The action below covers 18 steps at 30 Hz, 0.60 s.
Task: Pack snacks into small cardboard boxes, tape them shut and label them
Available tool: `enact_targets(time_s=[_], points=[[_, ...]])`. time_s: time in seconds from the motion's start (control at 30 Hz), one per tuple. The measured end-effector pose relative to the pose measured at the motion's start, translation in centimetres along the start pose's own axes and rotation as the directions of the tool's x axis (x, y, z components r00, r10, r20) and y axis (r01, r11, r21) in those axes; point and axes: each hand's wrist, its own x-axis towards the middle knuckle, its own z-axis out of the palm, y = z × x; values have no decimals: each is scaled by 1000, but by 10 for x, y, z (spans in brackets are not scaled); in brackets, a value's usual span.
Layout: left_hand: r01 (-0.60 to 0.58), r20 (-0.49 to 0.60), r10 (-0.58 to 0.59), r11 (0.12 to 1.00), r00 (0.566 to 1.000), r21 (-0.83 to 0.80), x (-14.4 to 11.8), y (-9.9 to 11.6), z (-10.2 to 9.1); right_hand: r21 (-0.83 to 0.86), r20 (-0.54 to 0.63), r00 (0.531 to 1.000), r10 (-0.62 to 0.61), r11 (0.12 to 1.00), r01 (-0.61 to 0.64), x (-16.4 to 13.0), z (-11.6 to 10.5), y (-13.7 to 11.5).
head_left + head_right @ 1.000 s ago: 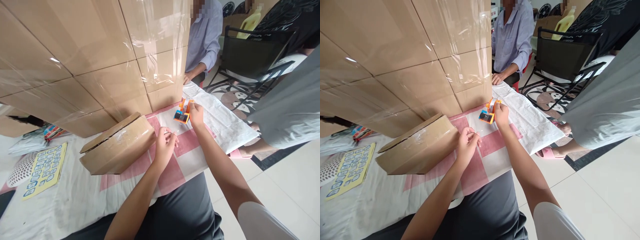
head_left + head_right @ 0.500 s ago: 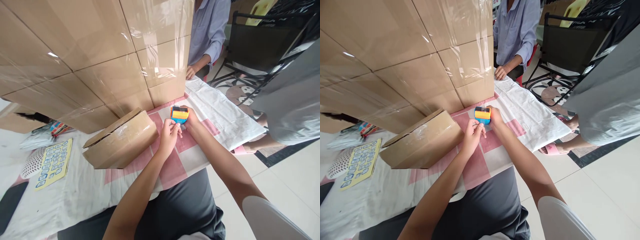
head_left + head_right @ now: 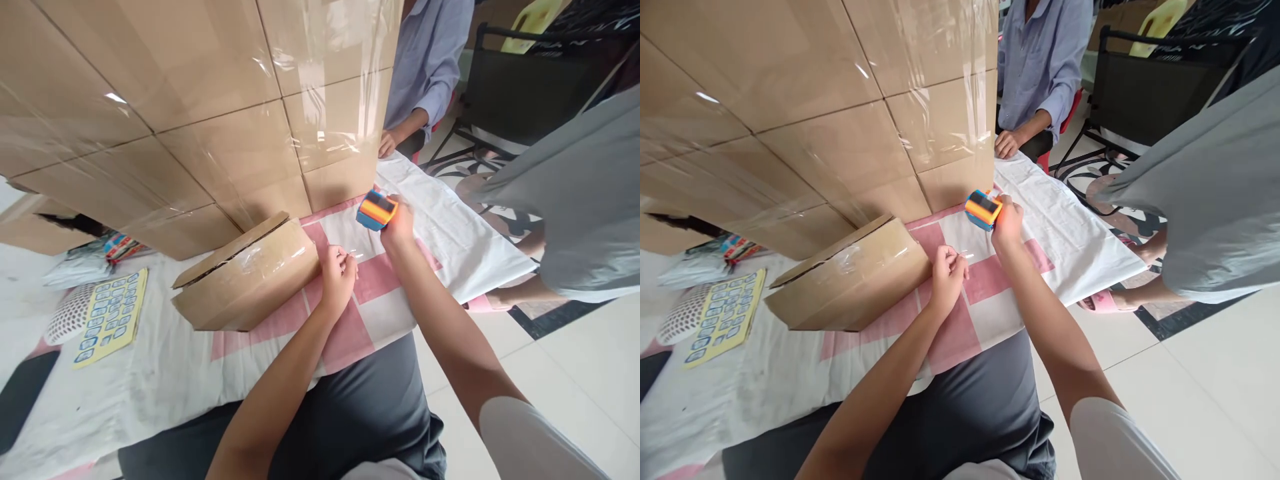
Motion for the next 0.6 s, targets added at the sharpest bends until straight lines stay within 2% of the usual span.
enact_targets(time_s=[0.07, 0.1, 0.17, 0.27, 0.37, 0.43, 0.47, 0.5, 0.57, 0.6], points=[[-7, 11, 7, 1000, 1000, -27, 2, -1, 0, -60, -118, 990, -73, 996, 66, -5, 1, 9], [-12, 14, 12, 999, 1000, -37, 3, -2, 0, -127, -124, 985, -118, 987, 102, -7, 2, 14], [-25, 8, 26, 998, 1000, -55, 3, -1, 1, -328, -48, 984, -172, 933, 148, -10, 4, 24], [-42, -11, 42, 996, 999, -74, 1, 2, 1, -538, 60, 988, -141, 829, 151, -7, 2, 31], [-58, -48, 54, 995, 997, -84, -1, 8, -2, -563, 53, 987, -152, 812, 155, -9, -11, 19], [-63, -76, 56, 994, 996, -92, -2, 14, -5, -573, 124, 953, -276, 764, 296, -21, -26, 2], [-62, -83, 54, 993, 995, -98, -3, 17, -7, -567, 234, 903, -360, 704, 428, -31, -35, -8], [-59, -84, 50, 993, 995, -106, -4, 20, -8, -534, 383, 816, -433, 617, 578, -42, -43, -18], [-48, -71, 39, 991, 997, -126, -7, 25, -10, -389, 673, 565, -477, 421, 820, -65, -57, -33], [-41, -58, 33, 990, 998, -135, -9, 27, -10, -319, 760, 459, -460, 352, 880, -75, -62, -38]])
